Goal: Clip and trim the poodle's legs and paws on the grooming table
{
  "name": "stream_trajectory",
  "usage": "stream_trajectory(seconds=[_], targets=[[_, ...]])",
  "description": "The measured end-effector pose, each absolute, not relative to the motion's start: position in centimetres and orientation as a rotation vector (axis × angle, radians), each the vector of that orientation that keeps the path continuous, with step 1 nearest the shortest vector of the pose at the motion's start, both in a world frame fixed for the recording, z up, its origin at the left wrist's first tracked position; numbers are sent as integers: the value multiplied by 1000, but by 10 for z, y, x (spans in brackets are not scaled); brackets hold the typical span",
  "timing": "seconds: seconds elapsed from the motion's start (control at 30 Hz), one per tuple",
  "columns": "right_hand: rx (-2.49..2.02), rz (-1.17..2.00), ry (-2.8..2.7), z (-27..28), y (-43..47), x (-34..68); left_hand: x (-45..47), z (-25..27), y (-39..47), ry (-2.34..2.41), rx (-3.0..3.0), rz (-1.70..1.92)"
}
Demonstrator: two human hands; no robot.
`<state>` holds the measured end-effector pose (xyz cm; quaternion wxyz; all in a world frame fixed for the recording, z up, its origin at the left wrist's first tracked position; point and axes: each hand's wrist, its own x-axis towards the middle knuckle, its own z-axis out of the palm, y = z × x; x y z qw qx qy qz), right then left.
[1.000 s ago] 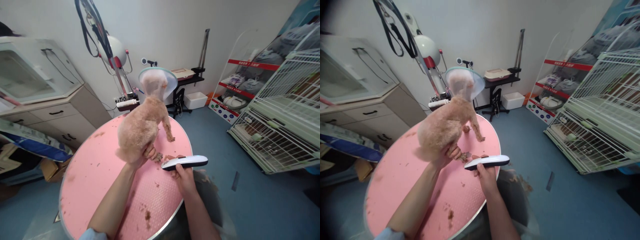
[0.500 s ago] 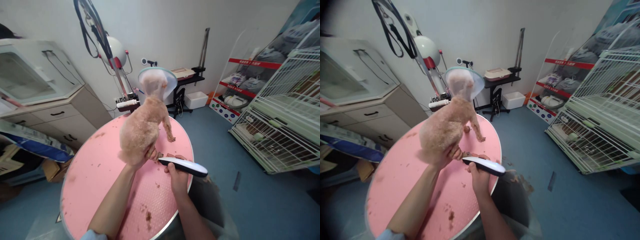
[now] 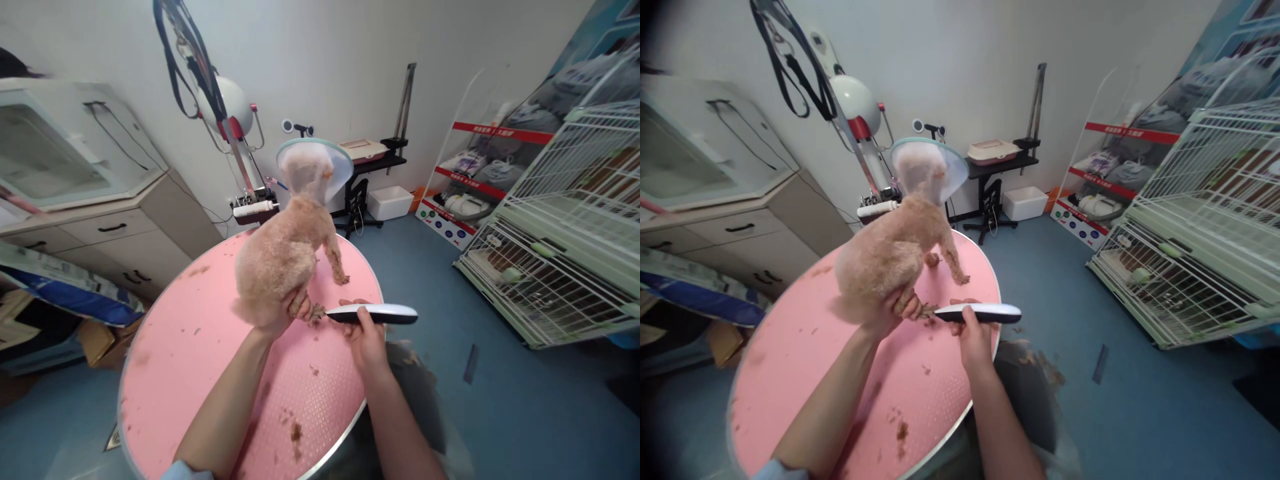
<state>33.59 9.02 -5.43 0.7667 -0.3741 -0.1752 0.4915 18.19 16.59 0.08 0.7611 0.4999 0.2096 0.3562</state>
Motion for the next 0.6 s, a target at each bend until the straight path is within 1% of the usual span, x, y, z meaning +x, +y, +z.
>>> stream_trajectory(seconds=[0.13,0.3,0.47,0.6], targets=[[-842,1287,-339,-45,108,352,180,-12,172,456,1110,719],[-856,1504,-343,-43,115,356,179,-10,173,466,1116,690],[-835,1502,-262,-47,114,353,179,-4,171,440,1118,673],[-821,1469,-302,-48,112,349,178,-3,170,464,1134,660]])
